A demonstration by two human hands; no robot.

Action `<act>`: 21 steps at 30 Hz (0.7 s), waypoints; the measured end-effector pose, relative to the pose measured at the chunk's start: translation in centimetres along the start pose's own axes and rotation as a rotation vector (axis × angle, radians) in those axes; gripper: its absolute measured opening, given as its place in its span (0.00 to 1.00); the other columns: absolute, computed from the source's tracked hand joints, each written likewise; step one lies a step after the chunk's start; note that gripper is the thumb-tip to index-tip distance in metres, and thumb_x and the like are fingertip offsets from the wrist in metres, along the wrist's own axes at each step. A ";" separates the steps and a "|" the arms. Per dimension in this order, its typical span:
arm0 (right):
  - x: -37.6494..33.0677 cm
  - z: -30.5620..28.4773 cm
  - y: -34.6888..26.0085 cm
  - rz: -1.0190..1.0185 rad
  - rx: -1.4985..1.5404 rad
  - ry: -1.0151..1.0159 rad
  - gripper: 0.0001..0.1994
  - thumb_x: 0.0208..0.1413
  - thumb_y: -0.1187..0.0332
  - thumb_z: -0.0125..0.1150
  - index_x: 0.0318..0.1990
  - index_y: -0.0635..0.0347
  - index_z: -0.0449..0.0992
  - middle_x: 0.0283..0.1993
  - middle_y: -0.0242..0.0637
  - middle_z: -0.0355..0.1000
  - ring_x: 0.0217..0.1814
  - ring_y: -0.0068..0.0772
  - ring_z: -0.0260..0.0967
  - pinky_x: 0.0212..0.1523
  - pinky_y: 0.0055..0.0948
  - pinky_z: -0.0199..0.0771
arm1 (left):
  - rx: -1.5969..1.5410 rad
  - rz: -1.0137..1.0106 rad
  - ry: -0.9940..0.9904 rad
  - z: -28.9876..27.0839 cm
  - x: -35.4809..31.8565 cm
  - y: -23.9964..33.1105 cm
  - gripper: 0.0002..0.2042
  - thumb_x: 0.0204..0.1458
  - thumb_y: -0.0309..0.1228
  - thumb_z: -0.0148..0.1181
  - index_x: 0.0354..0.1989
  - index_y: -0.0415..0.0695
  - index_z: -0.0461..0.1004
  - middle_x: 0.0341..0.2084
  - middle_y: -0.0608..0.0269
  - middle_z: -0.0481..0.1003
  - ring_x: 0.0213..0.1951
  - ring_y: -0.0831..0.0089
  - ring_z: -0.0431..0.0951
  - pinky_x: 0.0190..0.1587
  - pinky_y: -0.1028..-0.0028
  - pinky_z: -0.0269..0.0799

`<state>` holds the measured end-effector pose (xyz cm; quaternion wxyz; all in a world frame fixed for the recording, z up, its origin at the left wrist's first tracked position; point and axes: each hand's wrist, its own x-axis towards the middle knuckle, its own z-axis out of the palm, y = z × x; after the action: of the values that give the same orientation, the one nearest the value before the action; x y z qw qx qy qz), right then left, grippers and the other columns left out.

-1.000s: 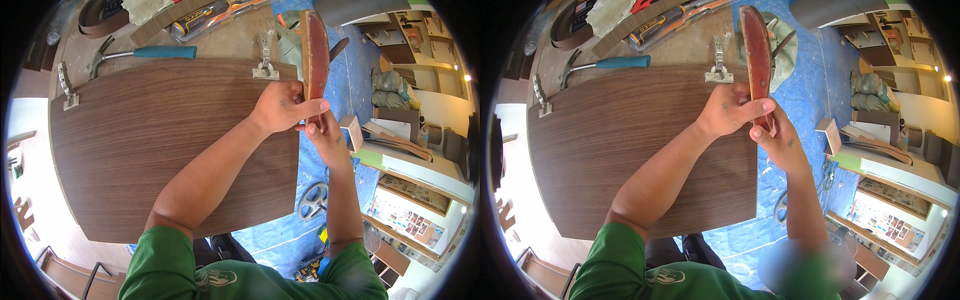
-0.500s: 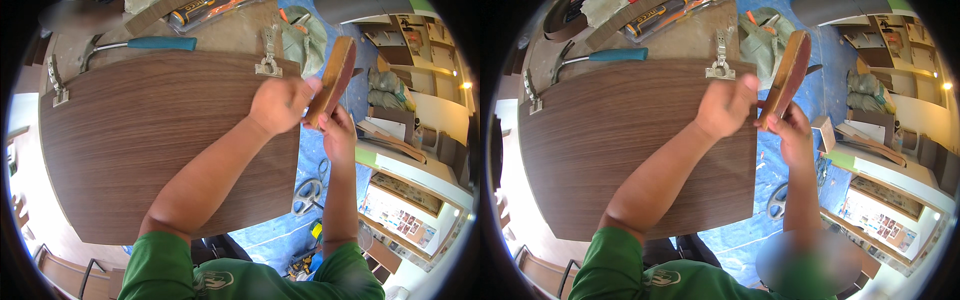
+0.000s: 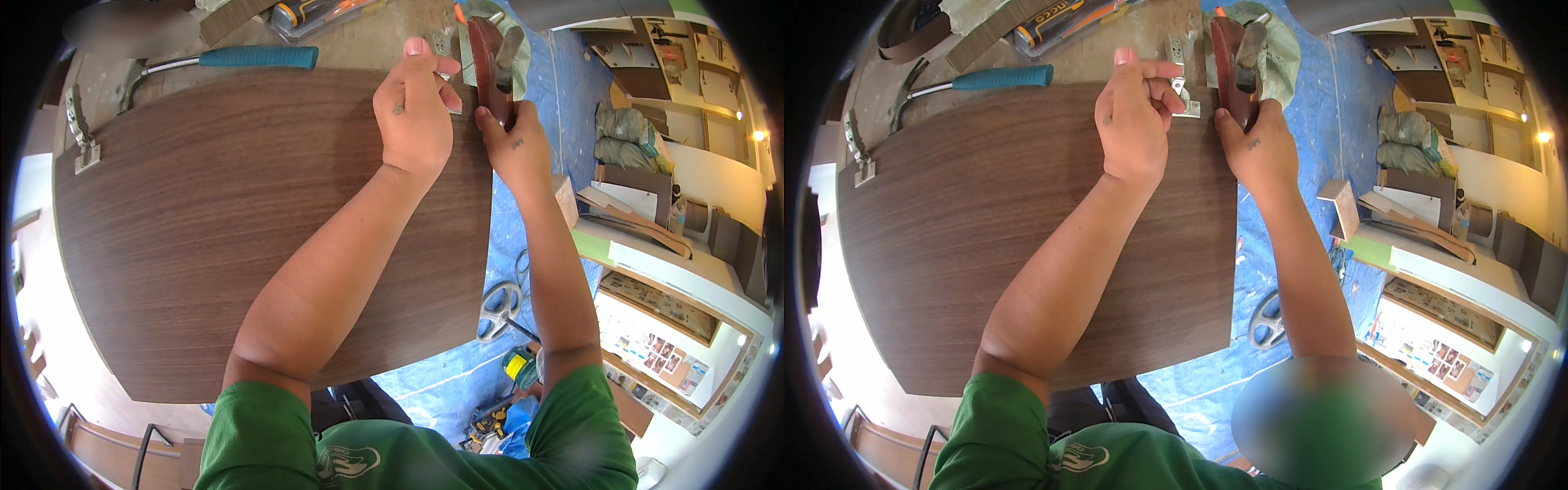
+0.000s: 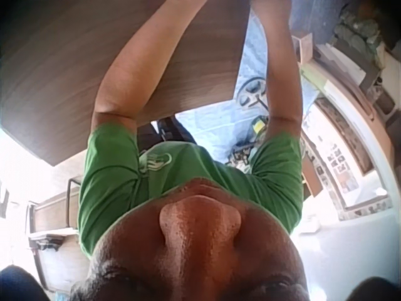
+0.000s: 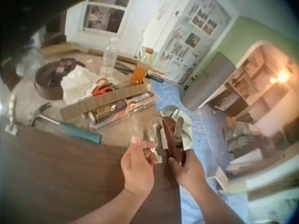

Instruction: The person smooths the edge of a wooden cabinet door with a sanding block, then uses a hammer to tap the door edge and a hinge area. They continue to smooth the door edge with a chisel, repeatedly tapping and scraping along the same edge.

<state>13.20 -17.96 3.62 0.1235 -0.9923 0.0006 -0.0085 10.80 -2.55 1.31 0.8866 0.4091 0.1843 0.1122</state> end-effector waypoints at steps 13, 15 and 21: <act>0.2 0.7 0.2 -0.020 -0.054 -0.012 0.30 0.59 0.47 0.64 0.48 0.73 0.70 0.41 0.63 0.78 0.46 0.67 0.78 0.47 0.53 0.76 | 0.155 -0.080 -0.069 -0.6 0.7 -1.3 0.29 0.70 0.52 0.43 0.50 0.35 0.78 0.35 0.53 0.81 0.37 0.71 0.77 0.42 0.73 0.72; 0.2 1.0 1.0 -0.062 -0.064 0.017 0.31 0.59 0.46 0.63 0.48 0.73 0.70 0.39 0.62 0.79 0.46 0.68 0.77 0.47 0.54 0.76 | 0.054 -0.024 -0.067 -0.1 0.4 -1.7 0.19 0.69 0.40 0.49 0.42 0.35 0.78 0.28 0.56 0.77 0.31 0.71 0.75 0.38 0.72 0.70; 0.0 1.7 0.3 -0.086 0.058 0.093 0.26 0.65 0.46 0.59 0.43 0.68 0.76 0.40 0.62 0.78 0.47 0.66 0.77 0.47 0.49 0.74 | -0.070 0.072 -0.062 -0.3 0.6 -1.7 0.21 0.69 0.43 0.51 0.30 0.37 0.76 0.17 0.65 0.69 0.21 0.77 0.68 0.28 0.74 0.63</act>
<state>13.19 -17.87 1.88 0.1514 -0.9860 -0.0363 -0.0600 11.29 -3.28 -0.33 0.9011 0.3875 0.1378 0.1376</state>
